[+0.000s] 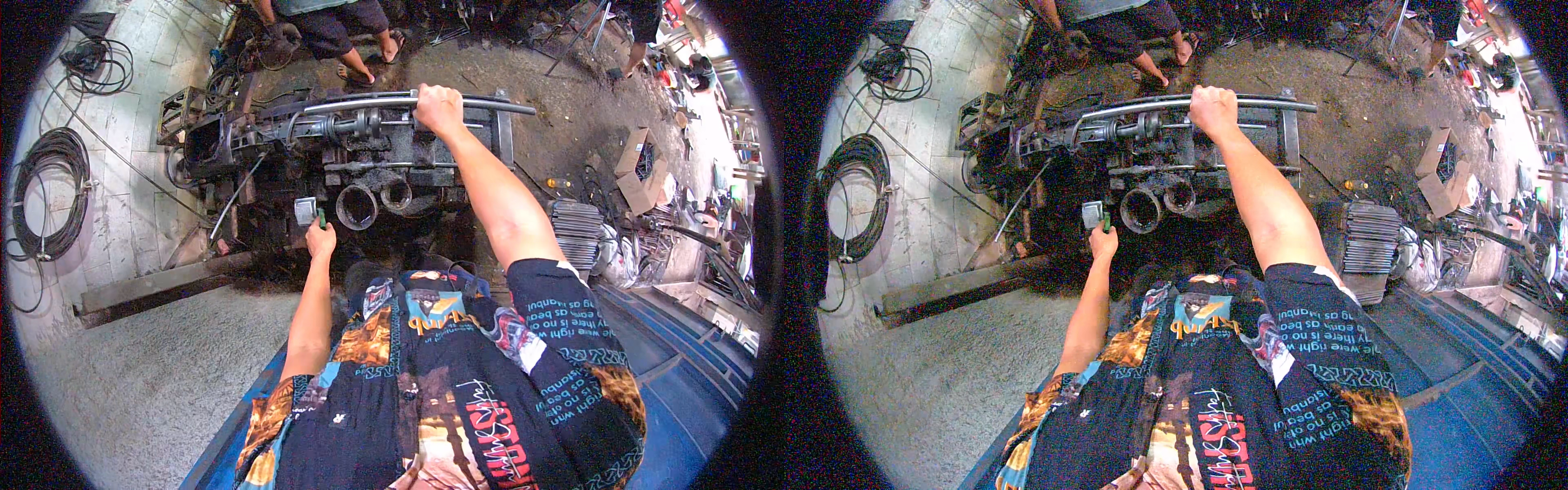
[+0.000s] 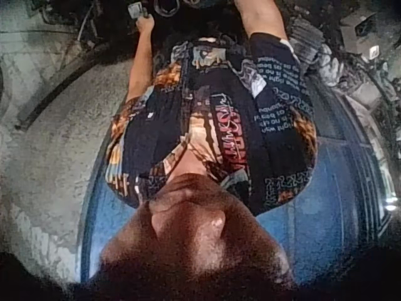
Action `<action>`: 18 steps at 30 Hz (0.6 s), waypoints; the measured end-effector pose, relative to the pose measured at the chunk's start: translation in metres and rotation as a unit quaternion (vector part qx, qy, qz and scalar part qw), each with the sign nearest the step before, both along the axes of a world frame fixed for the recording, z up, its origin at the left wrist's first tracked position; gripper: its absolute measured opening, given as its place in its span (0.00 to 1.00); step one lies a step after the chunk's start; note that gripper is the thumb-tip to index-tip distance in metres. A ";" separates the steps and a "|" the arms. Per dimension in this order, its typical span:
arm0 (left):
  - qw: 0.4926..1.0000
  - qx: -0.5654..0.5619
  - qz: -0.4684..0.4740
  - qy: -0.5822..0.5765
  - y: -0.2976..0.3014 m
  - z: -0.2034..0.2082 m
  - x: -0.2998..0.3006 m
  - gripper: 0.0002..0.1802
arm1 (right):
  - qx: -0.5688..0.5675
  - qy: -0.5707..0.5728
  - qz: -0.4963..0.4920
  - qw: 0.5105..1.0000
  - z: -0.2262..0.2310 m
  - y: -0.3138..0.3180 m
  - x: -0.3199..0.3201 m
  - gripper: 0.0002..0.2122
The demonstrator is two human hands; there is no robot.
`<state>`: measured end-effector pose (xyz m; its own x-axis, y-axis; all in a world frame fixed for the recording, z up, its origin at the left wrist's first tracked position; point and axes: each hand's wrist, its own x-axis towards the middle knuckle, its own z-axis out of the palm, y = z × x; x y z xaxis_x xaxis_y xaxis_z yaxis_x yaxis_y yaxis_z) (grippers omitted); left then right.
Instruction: Bending a long metal rod into a curved shape using a manual bending machine.
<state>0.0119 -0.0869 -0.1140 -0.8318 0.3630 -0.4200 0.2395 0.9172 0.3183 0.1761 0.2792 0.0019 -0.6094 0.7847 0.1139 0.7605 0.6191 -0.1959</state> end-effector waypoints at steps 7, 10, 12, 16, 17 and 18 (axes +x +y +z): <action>1.000 -0.010 0.009 -0.005 0.001 0.003 0.001 0.25 | -0.031 -0.013 -0.012 0.999 0.007 0.000 0.002 0.08; 1.000 -0.011 -0.011 0.001 0.002 0.003 0.000 0.25 | -0.019 -0.012 -0.010 1.000 0.001 0.002 -0.001 0.08; 1.000 -0.018 -0.008 0.004 0.000 0.002 0.000 0.24 | -0.017 -0.009 -0.009 1.000 0.001 0.002 0.000 0.08; 1.000 -0.007 0.005 -0.008 0.003 0.003 0.001 0.24 | -0.008 0.000 -0.020 1.000 -0.003 0.004 0.003 0.07; 1.000 -0.007 0.000 -0.006 0.003 0.003 0.001 0.24 | -0.008 0.000 -0.021 1.000 -0.003 0.004 0.002 0.07; 1.000 -0.006 -0.004 -0.005 0.003 0.002 0.001 0.24 | -0.007 -0.004 -0.015 1.000 -0.003 0.004 0.001 0.07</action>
<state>0.0126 -0.0842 -0.1115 -0.8244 0.3649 -0.4327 0.2439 0.9189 0.3102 0.1775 0.2830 -0.0011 -0.5862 0.8041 0.0988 0.7803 0.5932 -0.1981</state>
